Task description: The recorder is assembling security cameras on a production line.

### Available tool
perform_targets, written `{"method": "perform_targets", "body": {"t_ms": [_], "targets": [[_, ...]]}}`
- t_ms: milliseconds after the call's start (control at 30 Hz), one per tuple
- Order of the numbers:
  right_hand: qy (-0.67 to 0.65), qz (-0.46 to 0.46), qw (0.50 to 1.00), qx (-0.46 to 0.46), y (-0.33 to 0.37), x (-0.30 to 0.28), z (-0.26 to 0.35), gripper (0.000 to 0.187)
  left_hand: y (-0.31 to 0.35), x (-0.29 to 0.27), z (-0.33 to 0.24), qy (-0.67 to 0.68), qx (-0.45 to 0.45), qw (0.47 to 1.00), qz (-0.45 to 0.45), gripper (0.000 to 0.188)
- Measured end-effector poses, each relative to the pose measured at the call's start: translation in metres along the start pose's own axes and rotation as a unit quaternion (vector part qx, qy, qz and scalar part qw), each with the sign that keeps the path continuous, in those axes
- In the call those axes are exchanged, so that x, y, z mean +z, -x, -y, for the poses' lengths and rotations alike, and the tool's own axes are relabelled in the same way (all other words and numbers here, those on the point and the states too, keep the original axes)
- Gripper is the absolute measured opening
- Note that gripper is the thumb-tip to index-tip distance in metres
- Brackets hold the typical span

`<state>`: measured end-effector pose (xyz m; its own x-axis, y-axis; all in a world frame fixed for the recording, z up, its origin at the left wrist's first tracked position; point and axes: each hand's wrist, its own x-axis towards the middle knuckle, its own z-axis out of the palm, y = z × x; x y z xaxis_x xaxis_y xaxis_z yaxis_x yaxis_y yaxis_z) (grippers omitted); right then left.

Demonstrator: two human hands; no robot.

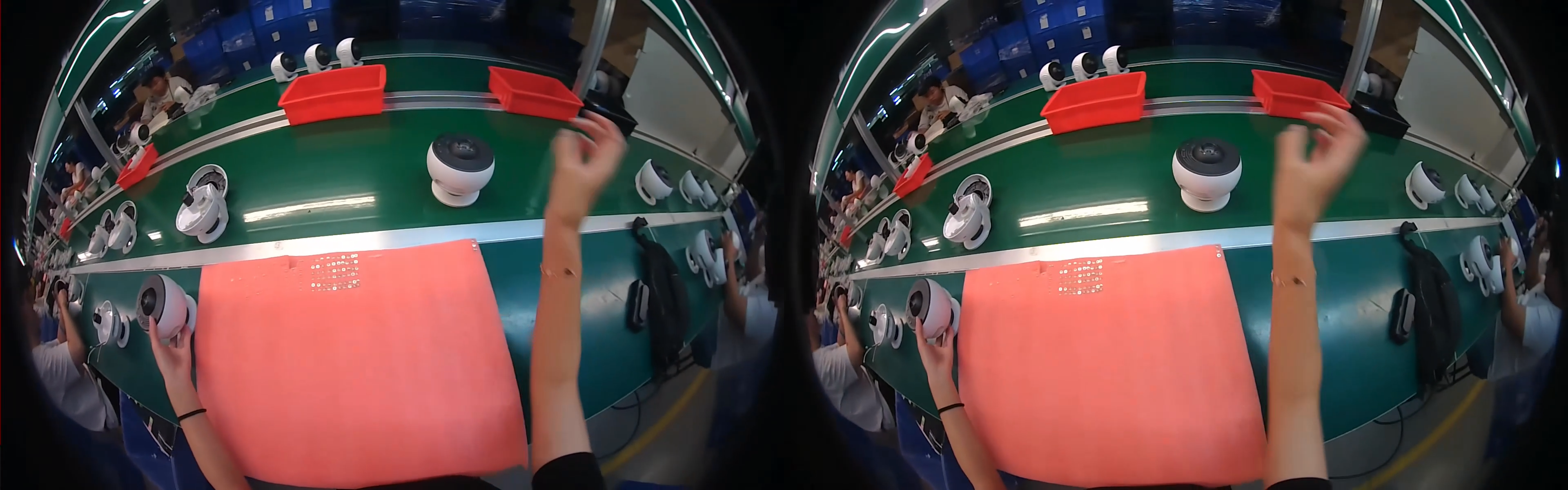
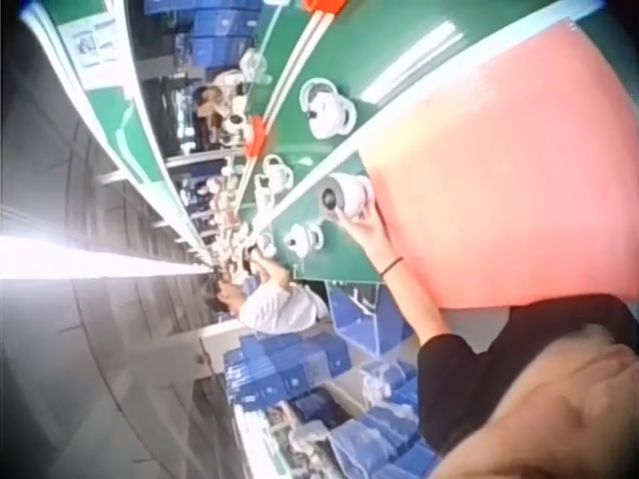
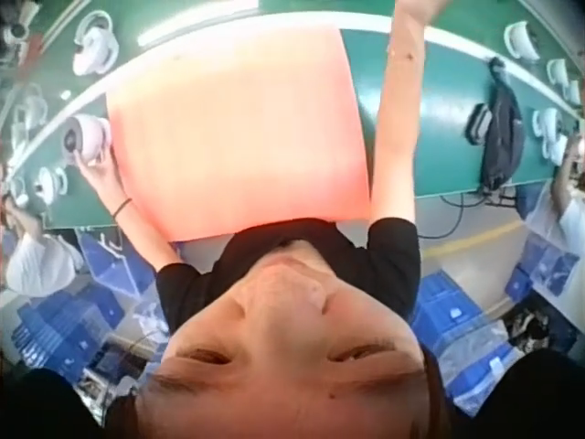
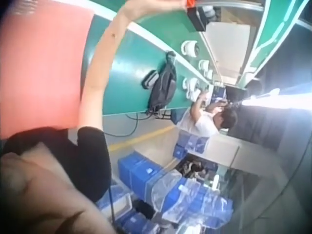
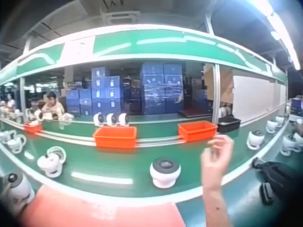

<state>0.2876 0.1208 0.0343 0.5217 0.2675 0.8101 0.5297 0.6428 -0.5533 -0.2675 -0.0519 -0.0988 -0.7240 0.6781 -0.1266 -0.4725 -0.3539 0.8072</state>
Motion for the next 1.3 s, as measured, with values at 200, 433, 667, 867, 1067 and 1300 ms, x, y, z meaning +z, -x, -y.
{"method": "perform_targets", "body": {"t_ms": [200, 433, 667, 867, 1067, 1300], "targets": [[0.226, 0.372, 0.89, -0.135, 0.062, 0.017, -0.058, 0.041, 0.004, 0.007, 0.0, 0.011, -0.01, 1.0, -0.014, 0.063], [0.384, 0.359, 0.79, -0.317, 0.067, 0.015, -0.09, 0.042, 0.032, 0.041, 0.014, -0.289, 0.336, 0.875, -0.194, 0.074], [0.429, 0.351, 0.765, -0.328, 0.064, 0.018, -0.066, 0.042, -0.02, 0.131, 0.028, -0.452, 0.278, 0.846, 0.052, 0.076], [0.167, 0.436, 0.852, -0.238, 0.17, -0.001, 0.018, 0.064, -0.075, 0.176, 0.101, -0.055, -0.139, 0.989, -0.005, 0.07], [0.089, 0.556, 0.808, -0.176, 0.235, -0.002, 0.072, 0.068, -0.127, 0.131, 0.139, 0.096, -0.001, 0.995, 0.04, 0.08], [0.089, 0.555, 0.813, -0.15, 0.225, 0.011, 0.067, 0.071, -0.069, 0.135, 0.061, 0.003, -0.096, 0.972, 0.216, 0.056]]}}
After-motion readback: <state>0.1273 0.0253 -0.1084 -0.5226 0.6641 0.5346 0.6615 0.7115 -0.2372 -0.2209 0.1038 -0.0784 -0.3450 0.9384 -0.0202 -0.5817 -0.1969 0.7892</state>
